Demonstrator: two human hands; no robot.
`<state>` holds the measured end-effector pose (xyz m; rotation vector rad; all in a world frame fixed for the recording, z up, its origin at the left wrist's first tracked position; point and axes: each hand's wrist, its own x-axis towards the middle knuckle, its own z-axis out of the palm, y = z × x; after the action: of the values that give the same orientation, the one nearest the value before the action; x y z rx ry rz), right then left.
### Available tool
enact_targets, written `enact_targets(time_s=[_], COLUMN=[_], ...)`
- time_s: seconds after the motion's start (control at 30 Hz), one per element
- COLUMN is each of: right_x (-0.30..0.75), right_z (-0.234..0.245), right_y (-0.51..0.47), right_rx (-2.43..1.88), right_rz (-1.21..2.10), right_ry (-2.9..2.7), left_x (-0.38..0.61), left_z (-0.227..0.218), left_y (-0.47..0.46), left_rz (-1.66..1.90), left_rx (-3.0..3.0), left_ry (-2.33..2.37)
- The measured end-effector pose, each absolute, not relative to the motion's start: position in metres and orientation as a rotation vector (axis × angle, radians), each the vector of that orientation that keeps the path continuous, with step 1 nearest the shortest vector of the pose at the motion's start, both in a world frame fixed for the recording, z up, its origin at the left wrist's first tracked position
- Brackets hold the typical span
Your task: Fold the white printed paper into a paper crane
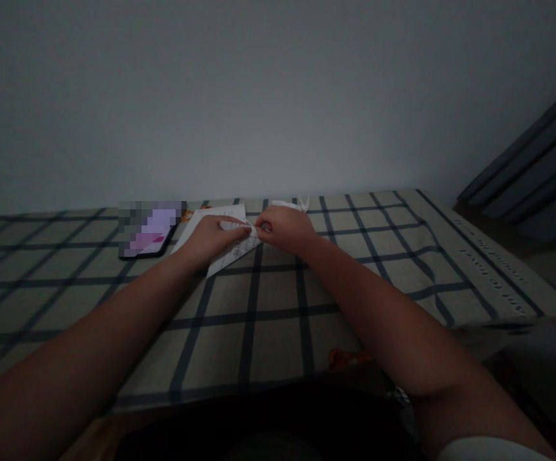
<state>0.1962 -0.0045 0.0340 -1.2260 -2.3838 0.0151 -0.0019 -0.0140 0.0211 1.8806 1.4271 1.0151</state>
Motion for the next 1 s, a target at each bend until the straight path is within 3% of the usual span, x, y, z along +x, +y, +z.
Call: enact_targets(time_s=[0.67,1.0], right_x=[0.19,0.189], right_z=[0.034,0.034], right_y=[-0.014,-0.015], right_rx=[-1.149,-1.176], right_rz=[-0.331,-0.278], right_ry=[-2.522,-2.512], left_x=[0.0,-0.001], left_z=[0.019,0.022], left_y=[-0.015,-0.016], left_rz=[0.891,0.886], left_rx=[1.961,2.049], left_ry=[1.416,1.431])
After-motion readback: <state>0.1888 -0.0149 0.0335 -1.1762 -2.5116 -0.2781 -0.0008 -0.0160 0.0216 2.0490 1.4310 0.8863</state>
